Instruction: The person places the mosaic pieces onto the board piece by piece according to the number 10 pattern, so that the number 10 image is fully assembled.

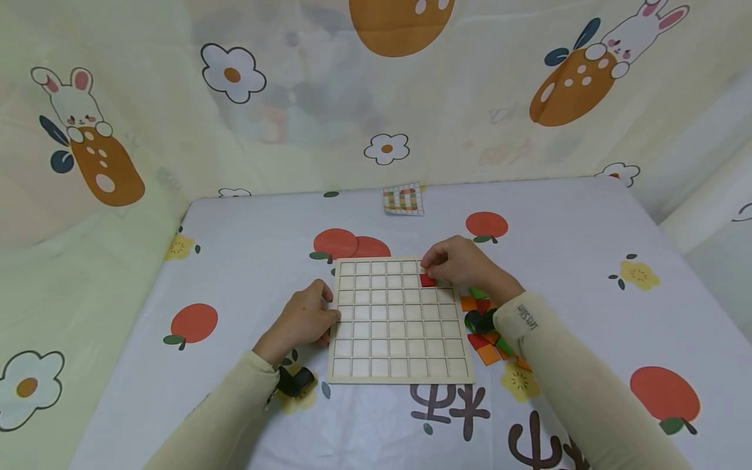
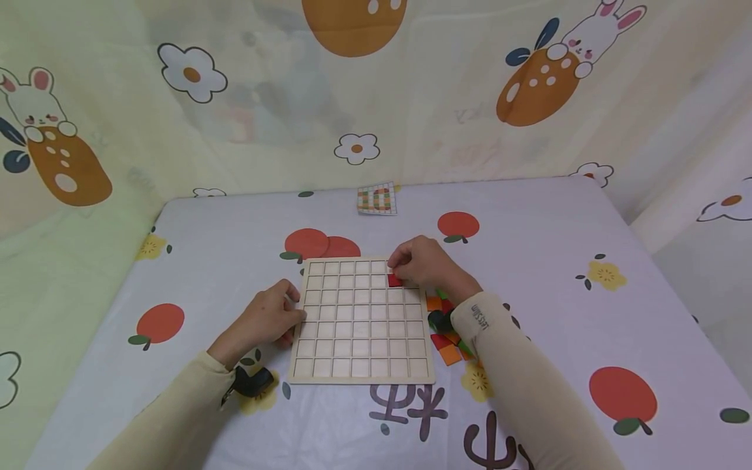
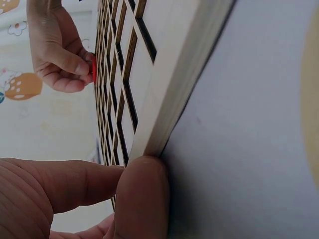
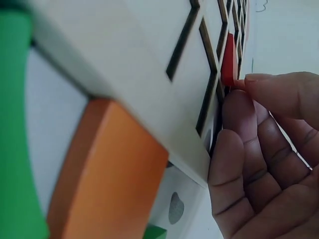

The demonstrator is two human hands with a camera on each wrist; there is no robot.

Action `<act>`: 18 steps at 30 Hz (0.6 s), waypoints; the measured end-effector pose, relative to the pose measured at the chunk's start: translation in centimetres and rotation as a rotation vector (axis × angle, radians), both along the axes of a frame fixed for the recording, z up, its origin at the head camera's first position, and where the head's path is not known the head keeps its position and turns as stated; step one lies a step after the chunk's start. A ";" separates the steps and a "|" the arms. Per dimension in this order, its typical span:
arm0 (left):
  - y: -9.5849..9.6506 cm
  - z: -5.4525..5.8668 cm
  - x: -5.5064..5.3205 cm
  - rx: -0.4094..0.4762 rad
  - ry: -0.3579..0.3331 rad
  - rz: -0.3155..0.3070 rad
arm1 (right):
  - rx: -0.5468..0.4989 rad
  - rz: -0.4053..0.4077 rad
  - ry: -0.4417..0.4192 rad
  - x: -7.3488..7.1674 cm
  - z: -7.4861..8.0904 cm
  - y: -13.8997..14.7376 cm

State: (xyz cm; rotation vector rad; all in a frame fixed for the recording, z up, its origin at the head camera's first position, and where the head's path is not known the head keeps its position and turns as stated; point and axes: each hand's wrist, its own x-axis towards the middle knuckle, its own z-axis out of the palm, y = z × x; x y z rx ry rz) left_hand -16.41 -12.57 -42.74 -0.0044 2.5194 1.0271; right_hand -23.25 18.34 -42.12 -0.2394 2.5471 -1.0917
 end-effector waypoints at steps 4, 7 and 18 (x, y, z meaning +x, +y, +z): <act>0.0 0.0 0.0 0.000 0.001 0.001 | -0.013 -0.002 -0.008 0.0 -0.1 0.0; 0.1 0.1 -0.1 0.000 0.002 0.002 | -0.011 0.009 0.002 -0.1 -0.3 0.0; 0.1 0.1 0.0 -0.004 0.002 0.002 | -0.044 0.005 0.003 0.5 0.2 1.1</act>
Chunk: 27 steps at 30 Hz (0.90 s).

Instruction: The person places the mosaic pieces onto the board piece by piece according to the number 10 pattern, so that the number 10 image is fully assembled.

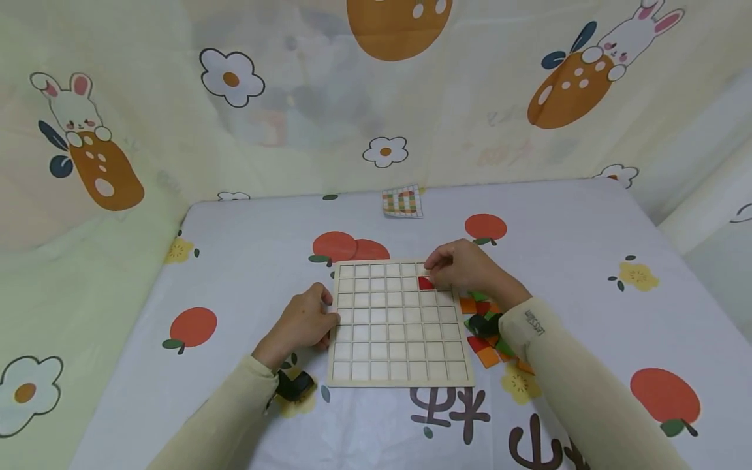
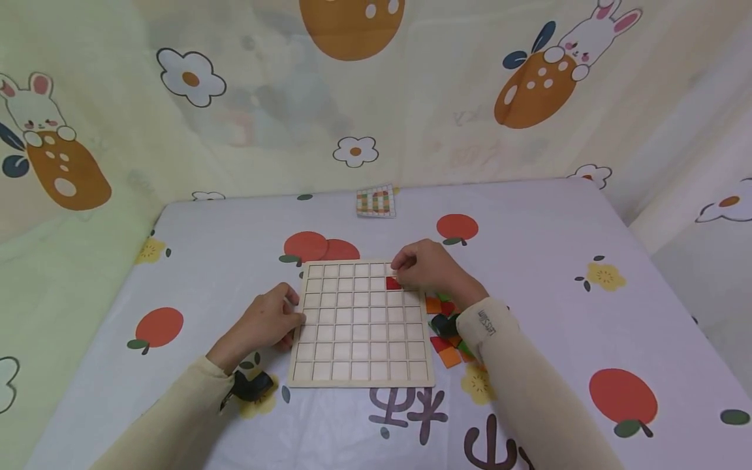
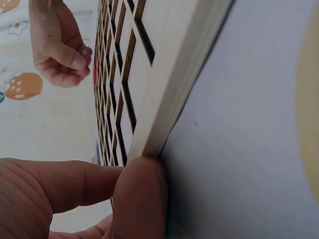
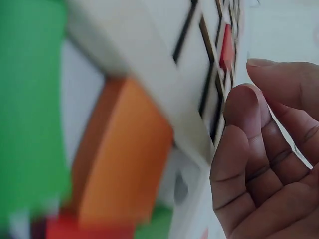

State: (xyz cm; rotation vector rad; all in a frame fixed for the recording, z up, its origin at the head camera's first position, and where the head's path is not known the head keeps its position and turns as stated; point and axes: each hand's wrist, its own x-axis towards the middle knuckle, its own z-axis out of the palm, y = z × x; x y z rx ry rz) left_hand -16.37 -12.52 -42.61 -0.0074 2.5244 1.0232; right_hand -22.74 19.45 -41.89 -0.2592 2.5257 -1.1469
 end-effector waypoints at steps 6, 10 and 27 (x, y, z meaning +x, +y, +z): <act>0.0 -0.3 0.4 0.018 0.017 -0.004 | 0.067 -0.039 0.042 1.2 0.9 3.3; -0.2 -0.3 0.5 0.026 0.031 -0.008 | 0.167 -0.041 0.025 2.0 1.3 5.3; -0.1 -0.3 0.4 0.043 0.039 -0.018 | 0.214 -0.005 -0.124 5.5 1.2 8.5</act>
